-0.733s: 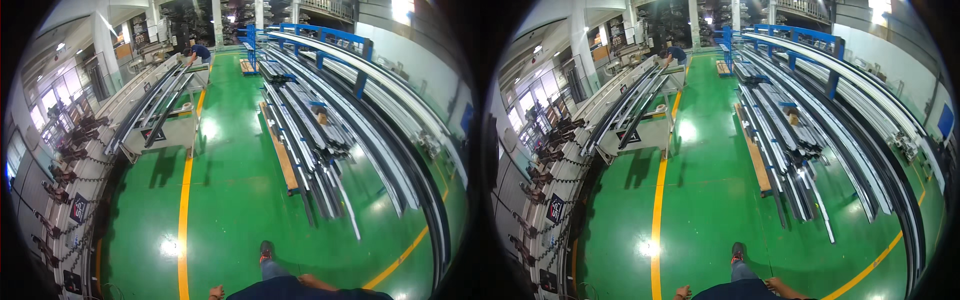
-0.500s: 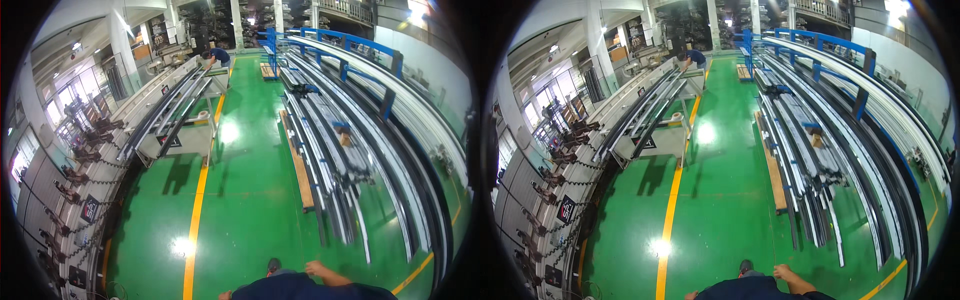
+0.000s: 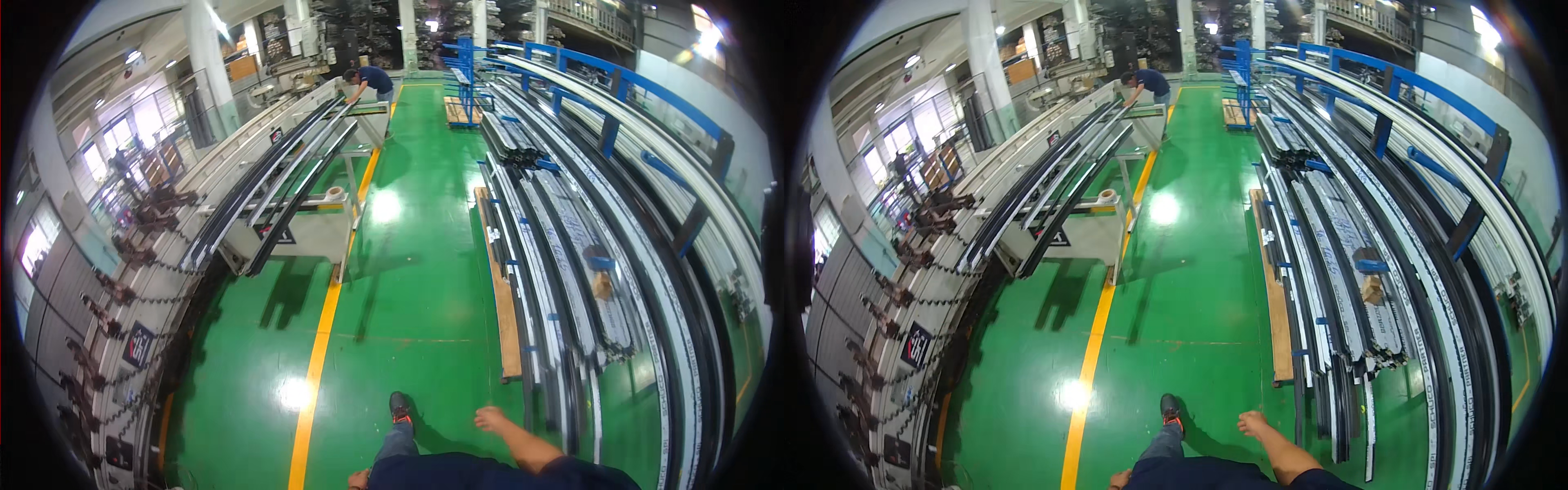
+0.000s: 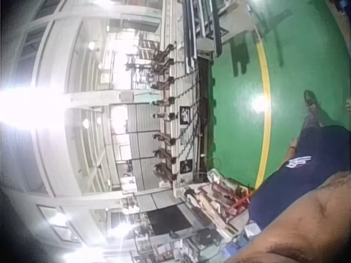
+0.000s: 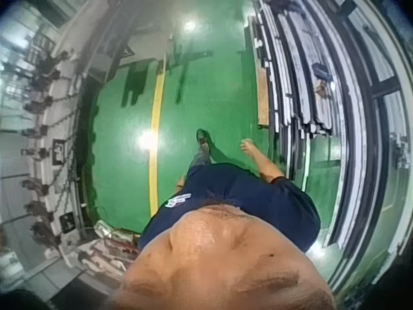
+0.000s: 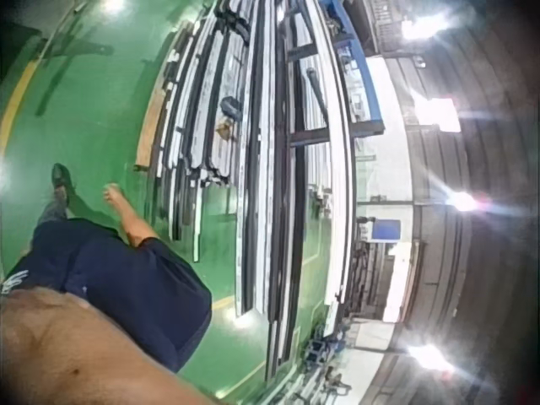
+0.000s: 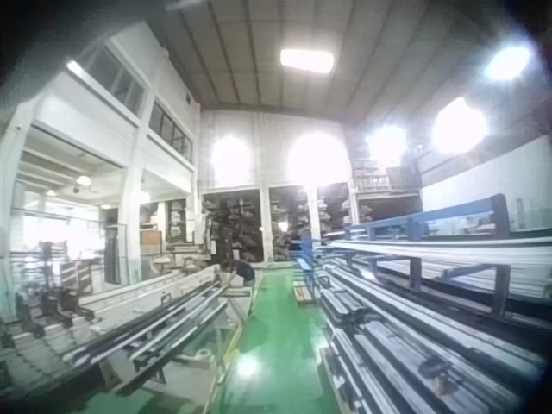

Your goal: The person places metal profiles onto a worktable with a coworker, retrieves wooden blocks from a cart, and rubs the ends of the metal profiles using a wooden block.

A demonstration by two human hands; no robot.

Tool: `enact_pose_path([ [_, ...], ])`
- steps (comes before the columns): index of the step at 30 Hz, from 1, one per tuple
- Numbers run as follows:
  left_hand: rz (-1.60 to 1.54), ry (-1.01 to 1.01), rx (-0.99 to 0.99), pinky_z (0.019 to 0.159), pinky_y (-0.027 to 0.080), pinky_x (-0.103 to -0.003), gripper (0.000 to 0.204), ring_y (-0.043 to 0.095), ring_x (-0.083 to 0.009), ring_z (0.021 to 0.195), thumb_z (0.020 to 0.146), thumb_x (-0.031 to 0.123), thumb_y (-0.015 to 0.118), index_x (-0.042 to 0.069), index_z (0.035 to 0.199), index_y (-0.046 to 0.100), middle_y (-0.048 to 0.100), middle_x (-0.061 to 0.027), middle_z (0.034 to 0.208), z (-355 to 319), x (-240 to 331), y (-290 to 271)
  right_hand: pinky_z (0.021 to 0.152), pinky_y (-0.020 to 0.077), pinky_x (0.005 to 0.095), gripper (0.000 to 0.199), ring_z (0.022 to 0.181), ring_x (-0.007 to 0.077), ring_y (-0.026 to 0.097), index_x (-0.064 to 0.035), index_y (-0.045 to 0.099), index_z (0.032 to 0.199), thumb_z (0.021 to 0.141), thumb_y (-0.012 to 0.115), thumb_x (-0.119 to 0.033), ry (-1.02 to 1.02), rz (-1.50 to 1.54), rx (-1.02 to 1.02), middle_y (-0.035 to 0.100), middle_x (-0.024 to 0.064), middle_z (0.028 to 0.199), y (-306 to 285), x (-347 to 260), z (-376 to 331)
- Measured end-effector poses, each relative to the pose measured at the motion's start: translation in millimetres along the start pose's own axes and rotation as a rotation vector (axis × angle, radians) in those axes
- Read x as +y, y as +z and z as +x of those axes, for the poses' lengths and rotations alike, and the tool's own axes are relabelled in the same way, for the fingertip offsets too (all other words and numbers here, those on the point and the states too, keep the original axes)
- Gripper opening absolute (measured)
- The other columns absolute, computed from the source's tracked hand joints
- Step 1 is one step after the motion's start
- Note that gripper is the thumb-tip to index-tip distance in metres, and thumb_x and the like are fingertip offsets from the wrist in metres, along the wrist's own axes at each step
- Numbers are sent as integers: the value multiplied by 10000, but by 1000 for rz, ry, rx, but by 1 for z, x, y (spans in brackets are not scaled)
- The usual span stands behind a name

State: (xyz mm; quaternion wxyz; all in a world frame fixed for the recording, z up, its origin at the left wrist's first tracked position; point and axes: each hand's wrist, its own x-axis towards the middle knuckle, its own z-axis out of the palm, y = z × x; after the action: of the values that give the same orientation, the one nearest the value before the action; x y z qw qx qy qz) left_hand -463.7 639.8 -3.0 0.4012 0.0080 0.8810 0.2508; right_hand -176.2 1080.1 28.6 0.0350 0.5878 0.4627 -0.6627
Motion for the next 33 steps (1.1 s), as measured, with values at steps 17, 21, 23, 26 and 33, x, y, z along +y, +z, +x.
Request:
enact_pose_path([
  [17, -201, -50, -141, 628, 520, -405, 357, 630, -228, 759, 970, 384, 705, 69, 1138, 703, 674, -74, 910, 353, 408, -149, 721, 580, 455, 393, 948, 280, 739, -78, 637, 1294, 1007, 698, -339, 157, 298, 162, 743, 179, 1205, 22, -212, 155],
  [21, -403, 161, -215, 655, 528, -426, 369, 644, -251, 852, 972, 364, 687, 88, 1214, 649, 656, -64, 1000, 430, 533, -152, 689, 577, 419, 412, 939, 233, 749, -86, 625, 1321, 1004, 711, -335, 119, 185, 99, 758, 155, 1208, 16, -283, 199],
  [23, -456, 264, -170, 646, 533, -384, 412, 654, -233, 850, 971, 358, 680, 72, 1264, 646, 666, -67, 1030, 447, 591, -135, 660, 547, 410, 368, 901, 235, 734, -88, 639, 1281, 1006, 711, -322, 137, 223, 117, 749, 146, 1165, -1, -305, 224],
  [26, -396, 316, -96, 451, 477, -337, 382, 606, -182, 608, 930, 388, 745, 44, 1097, 741, 668, -42, 784, 472, 616, -111, 601, 499, 394, 321, 814, 224, 699, -82, 652, 1227, 1010, 709, -313, 158, 290, 112, 733, 126, 1074, -22, -363, 269],
  [33, 224, 581, -216, 568, 551, -457, 465, 686, -241, 706, 972, 476, 656, 26, 1067, 726, 694, -108, 826, 508, 741, -97, 491, 445, 367, 315, 633, 191, 604, -53, 652, 1146, 1002, 709, -326, 108, 333, 128, 682, 97, 868, -132, -488, 401],
])
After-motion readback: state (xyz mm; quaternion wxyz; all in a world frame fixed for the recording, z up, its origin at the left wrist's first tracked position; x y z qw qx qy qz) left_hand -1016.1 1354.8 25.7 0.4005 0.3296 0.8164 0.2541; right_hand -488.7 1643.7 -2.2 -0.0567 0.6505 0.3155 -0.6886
